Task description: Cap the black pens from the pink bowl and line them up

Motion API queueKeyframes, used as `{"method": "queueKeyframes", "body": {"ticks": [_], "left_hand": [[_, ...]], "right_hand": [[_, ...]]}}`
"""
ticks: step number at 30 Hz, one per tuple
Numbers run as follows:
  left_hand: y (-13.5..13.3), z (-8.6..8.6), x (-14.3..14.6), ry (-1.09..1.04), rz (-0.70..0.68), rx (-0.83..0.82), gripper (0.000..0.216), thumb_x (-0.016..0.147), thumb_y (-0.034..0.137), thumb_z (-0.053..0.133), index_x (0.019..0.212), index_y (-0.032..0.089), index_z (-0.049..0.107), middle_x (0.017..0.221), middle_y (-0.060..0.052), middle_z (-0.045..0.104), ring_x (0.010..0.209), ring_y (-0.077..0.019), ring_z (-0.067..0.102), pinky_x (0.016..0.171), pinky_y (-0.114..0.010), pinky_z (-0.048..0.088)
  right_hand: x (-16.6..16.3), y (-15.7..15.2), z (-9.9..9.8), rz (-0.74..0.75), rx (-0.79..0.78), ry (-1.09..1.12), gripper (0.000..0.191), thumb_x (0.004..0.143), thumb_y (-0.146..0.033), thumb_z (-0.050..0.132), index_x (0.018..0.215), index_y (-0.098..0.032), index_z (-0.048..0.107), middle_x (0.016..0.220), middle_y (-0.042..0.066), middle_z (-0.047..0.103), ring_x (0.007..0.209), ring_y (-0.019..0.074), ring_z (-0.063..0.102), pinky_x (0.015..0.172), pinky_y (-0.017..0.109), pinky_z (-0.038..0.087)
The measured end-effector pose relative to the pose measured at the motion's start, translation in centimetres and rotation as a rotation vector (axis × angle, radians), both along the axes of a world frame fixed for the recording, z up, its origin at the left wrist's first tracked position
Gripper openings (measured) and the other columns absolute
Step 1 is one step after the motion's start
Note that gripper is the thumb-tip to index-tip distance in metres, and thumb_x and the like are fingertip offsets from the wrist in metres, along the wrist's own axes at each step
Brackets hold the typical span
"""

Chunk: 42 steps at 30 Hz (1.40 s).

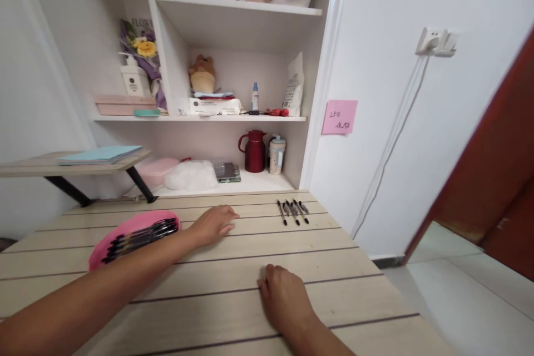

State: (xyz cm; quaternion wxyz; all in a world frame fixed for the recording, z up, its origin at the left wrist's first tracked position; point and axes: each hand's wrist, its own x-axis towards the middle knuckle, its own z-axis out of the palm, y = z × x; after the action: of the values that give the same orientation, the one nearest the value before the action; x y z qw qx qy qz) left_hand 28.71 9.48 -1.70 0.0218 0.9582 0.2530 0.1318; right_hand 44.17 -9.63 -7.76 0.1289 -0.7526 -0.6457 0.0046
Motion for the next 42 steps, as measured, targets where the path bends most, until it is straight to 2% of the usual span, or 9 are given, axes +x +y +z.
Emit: {"method": "queueKeyframes", "body": {"ticks": [6, 9, 14, 18, 26, 31, 35, 39, 42], "left_hand": [[0.5, 2.9, -12.2, 0.090, 0.364, 0.025, 0.029, 0.080, 0.028, 0.044, 0.100, 0.019, 0.062, 0.094, -0.008, 0.063, 0.091, -0.0207, 0.055, 0.081, -0.033, 0.038], [0.0, 3.1, -17.5, 0.171, 0.533, 0.003, 0.026, 0.080, 0.031, 0.044, 0.085, 0.017, 0.066, 0.084, -0.009, 0.065, 0.083, -0.0210, 0.057, 0.074, -0.032, 0.041], [-1.8, 1.5, -20.9, 0.274, 0.651, -0.029, 0.024, 0.081, 0.033, 0.049, 0.095, 0.016, 0.060, 0.097, -0.007, 0.060, 0.089, -0.0187, 0.056, 0.078, -0.036, 0.044], [-2.5, 0.8, -20.7, 0.283, 0.690, -0.035, 0.033, 0.082, 0.032, 0.048, 0.111, 0.016, 0.049, 0.112, -0.008, 0.052, 0.094, -0.0177, 0.054, 0.079, -0.039, 0.046], [-3.1, 0.8, -20.1, 0.169, 0.689, -0.109, 0.033, 0.082, 0.032, 0.048, 0.111, 0.015, 0.050, 0.111, -0.008, 0.053, 0.094, -0.0177, 0.054, 0.079, -0.039, 0.046], [-3.7, 2.7, -20.6, -0.061, 0.654, -0.167, 0.013, 0.076, 0.022, 0.054, 0.080, 0.011, 0.057, 0.089, -0.013, 0.060, 0.092, -0.0247, 0.055, 0.082, -0.040, 0.040], [-5.7, 3.5, -17.8, -0.316, 0.595, -0.293, 0.013, 0.081, 0.023, 0.040, 0.085, 0.016, 0.051, 0.083, -0.009, 0.062, 0.081, -0.0186, 0.058, 0.070, -0.031, 0.044], [-10.1, 0.2, -10.7, -0.465, 0.486, -0.580, 0.019, 0.079, 0.023, 0.039, 0.096, 0.017, 0.043, 0.068, -0.001, 0.060, 0.056, -0.0107, 0.058, 0.051, -0.022, 0.044], [-12.6, -3.4, -5.5, -0.817, 0.434, -1.215, 0.020, 0.067, 0.019, 0.052, 0.085, 0.017, 0.044, 0.058, 0.004, 0.053, 0.046, -0.0092, 0.052, 0.047, -0.023, 0.043]], "right_hand": [[-4.8, -1.9, -0.3, 0.168, 0.028, 0.043, 0.023, 0.084, -0.031, 0.038, 0.071, -0.020, 0.054, 0.070, 0.005, 0.065, 0.066, 0.0194, 0.058, 0.055, 0.028, 0.026], [-6.9, -2.1, -0.6, 0.215, 0.035, 0.042, 0.025, 0.084, -0.031, 0.038, 0.067, -0.021, 0.053, 0.068, 0.004, 0.065, 0.065, 0.0195, 0.058, 0.054, 0.028, 0.025], [-9.4, -2.1, -0.7, 0.259, 0.048, 0.030, 0.023, 0.083, -0.032, 0.040, 0.067, -0.022, 0.052, 0.067, 0.003, 0.065, 0.063, 0.0191, 0.058, 0.052, 0.027, 0.024], [-9.8, -2.0, -0.5, 0.243, 0.038, 0.016, 0.024, 0.083, -0.031, 0.040, 0.065, -0.022, 0.052, 0.065, 0.003, 0.064, 0.061, 0.0180, 0.057, 0.054, 0.026, 0.025], [-9.7, -1.9, -0.1, 0.226, 0.001, 0.056, 0.025, 0.083, -0.033, 0.039, 0.065, -0.021, 0.052, 0.066, 0.004, 0.064, 0.064, 0.0170, 0.056, 0.054, 0.026, 0.025], [-9.3, -1.2, 0.2, 0.247, -0.022, 0.239, 0.030, 0.079, -0.037, 0.043, 0.056, -0.019, 0.047, 0.057, 0.001, 0.058, 0.055, 0.0131, 0.049, 0.052, 0.025, 0.025], [-9.1, 1.3, 1.4, 0.192, 0.073, 0.704, 0.038, 0.078, -0.048, 0.041, 0.055, -0.018, 0.047, 0.052, 0.000, 0.054, 0.052, 0.0126, 0.047, 0.052, 0.025, 0.031], [-9.4, 4.9, 3.5, 0.080, 0.212, 1.559, 0.040, 0.073, -0.057, 0.047, 0.088, -0.020, 0.053, 0.079, 0.003, 0.063, 0.070, 0.0160, 0.058, 0.060, 0.028, 0.043], [-9.5, 7.1, 3.8, 0.052, 0.276, 1.935, 0.038, 0.065, -0.051, 0.061, 0.086, -0.021, 0.051, 0.070, 0.000, 0.060, 0.059, 0.0131, 0.057, 0.053, 0.026, 0.044]]}}
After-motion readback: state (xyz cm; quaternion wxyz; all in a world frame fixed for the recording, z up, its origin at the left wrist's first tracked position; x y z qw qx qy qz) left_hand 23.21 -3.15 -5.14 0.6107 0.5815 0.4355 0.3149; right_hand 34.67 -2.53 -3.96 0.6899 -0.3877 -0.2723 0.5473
